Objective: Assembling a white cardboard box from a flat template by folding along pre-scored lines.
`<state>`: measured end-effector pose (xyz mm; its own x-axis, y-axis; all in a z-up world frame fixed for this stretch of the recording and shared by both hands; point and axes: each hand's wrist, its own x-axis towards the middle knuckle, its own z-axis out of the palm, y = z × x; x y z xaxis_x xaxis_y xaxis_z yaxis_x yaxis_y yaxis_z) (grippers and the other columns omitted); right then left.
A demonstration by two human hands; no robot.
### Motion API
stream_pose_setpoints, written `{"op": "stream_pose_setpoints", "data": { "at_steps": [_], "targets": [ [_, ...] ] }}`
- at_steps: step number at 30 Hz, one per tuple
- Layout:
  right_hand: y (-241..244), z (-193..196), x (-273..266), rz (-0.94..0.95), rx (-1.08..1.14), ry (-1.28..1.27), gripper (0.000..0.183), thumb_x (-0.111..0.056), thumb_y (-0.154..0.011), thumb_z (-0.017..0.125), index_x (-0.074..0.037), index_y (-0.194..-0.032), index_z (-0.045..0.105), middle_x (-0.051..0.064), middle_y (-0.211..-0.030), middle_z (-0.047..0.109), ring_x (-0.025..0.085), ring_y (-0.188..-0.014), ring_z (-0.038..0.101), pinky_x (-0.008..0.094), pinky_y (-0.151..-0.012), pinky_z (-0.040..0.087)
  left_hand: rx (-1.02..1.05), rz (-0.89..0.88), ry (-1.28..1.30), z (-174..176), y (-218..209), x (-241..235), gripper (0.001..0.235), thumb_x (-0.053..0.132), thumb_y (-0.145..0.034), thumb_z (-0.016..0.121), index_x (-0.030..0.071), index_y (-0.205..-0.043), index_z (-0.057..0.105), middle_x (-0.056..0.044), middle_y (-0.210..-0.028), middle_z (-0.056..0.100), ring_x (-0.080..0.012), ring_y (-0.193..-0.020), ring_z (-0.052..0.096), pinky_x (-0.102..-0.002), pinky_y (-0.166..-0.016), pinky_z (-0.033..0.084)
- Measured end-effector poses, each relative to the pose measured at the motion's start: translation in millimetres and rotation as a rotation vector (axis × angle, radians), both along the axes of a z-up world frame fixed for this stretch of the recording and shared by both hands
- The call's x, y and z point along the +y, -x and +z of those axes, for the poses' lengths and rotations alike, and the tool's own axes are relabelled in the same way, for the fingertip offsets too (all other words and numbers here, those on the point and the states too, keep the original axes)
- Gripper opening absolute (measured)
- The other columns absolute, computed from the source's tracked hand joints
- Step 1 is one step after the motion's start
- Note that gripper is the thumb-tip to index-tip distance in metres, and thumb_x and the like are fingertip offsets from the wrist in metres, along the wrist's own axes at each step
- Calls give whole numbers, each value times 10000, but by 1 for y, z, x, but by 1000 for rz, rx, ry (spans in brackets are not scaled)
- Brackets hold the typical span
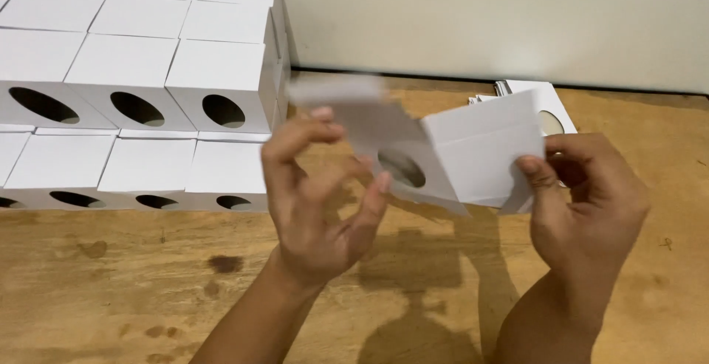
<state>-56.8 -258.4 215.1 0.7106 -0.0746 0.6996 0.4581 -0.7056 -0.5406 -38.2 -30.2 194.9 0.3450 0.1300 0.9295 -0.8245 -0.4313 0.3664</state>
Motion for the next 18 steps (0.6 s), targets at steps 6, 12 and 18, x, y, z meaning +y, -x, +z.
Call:
{"op": "stream_pose_setpoints", "data": {
  "at_steps": [6,12,18],
  "targets": [
    [-5,-7,-20,58,40,-328,288,-107,-966,698,39,-1140,522,132,-1089,593,165,-950,559,212,-702,483,426,-83,23,8,-7,8,493,269,-941,579,49,-1289,308,-139,-1261,422,-273,-1175,491,-378,-976,412],
    [-18,-6,2,104,191,-419,196,-57,-927,669,18,-1041,527,97,-1010,587,199,-782,645,328,-748,648,481,-398,349,6,-11,12,136,118,-942,570,12,-1027,570,-72,-935,626,-164,-858,619,-250,-778,548],
    [2,15,-6,-151,416,160,174,-154,-873,759,-18,-788,693,63,-571,603,93,-540,536,229,-538,405,178,-116,-37,16,-13,21,33,-31,-840,688,-29,-852,657,-120,-845,633,-214,-743,636,-275,-652,555]
  ]
}}
